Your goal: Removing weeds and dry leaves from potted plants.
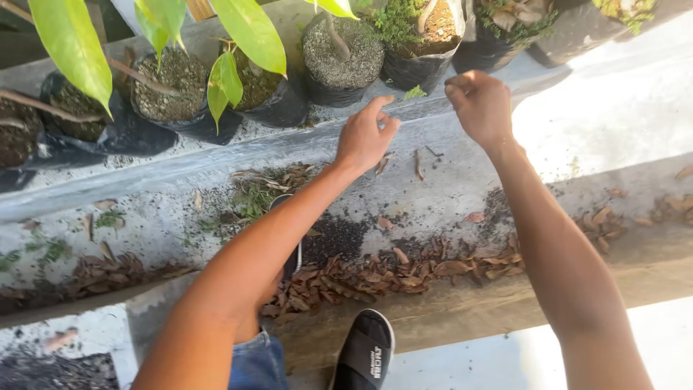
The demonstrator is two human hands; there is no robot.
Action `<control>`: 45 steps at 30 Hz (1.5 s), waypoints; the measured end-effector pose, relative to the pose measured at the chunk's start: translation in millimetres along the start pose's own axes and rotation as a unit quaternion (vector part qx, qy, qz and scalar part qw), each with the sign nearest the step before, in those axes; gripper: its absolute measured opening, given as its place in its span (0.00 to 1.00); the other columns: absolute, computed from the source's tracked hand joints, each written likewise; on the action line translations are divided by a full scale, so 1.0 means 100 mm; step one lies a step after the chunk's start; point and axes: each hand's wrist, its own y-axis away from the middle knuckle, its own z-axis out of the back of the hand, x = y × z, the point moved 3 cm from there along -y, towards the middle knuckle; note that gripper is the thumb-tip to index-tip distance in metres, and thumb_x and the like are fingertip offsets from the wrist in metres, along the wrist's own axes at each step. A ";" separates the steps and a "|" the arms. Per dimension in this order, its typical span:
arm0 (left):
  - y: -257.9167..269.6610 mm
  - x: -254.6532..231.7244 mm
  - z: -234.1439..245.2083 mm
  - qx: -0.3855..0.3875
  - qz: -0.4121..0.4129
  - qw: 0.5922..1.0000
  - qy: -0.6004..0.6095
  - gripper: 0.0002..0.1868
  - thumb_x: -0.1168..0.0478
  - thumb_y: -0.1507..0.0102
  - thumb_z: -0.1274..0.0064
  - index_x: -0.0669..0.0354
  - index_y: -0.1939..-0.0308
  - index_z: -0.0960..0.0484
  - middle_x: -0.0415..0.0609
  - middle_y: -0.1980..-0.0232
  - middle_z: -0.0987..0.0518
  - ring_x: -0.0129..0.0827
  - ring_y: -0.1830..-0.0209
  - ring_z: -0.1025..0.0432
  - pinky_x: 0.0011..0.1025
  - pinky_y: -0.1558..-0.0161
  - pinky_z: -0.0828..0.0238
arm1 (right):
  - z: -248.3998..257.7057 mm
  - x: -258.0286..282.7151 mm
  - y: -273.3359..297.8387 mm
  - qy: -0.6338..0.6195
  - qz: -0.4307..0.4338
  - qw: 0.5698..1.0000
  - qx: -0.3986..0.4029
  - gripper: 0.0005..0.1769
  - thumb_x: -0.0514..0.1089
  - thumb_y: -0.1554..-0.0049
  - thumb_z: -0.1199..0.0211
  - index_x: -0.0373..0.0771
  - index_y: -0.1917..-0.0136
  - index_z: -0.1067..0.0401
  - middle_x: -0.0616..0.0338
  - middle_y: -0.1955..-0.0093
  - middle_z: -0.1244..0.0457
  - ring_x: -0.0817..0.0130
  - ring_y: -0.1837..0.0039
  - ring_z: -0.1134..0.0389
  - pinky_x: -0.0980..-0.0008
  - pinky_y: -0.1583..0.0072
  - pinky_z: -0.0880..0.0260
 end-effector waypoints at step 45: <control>-0.81 0.12 0.24 0.011 0.005 0.999 0.049 0.29 0.59 0.36 0.45 0.62 0.31 0.30 0.54 0.47 0.19 0.37 0.58 0.22 0.36 0.54 0.23 | -1.53 -0.21 -2.30 0.425 0.031 0.889 -0.171 0.05 0.35 0.50 0.36 0.34 0.58 0.22 0.48 0.60 0.29 0.57 0.61 0.24 0.64 0.62 0.23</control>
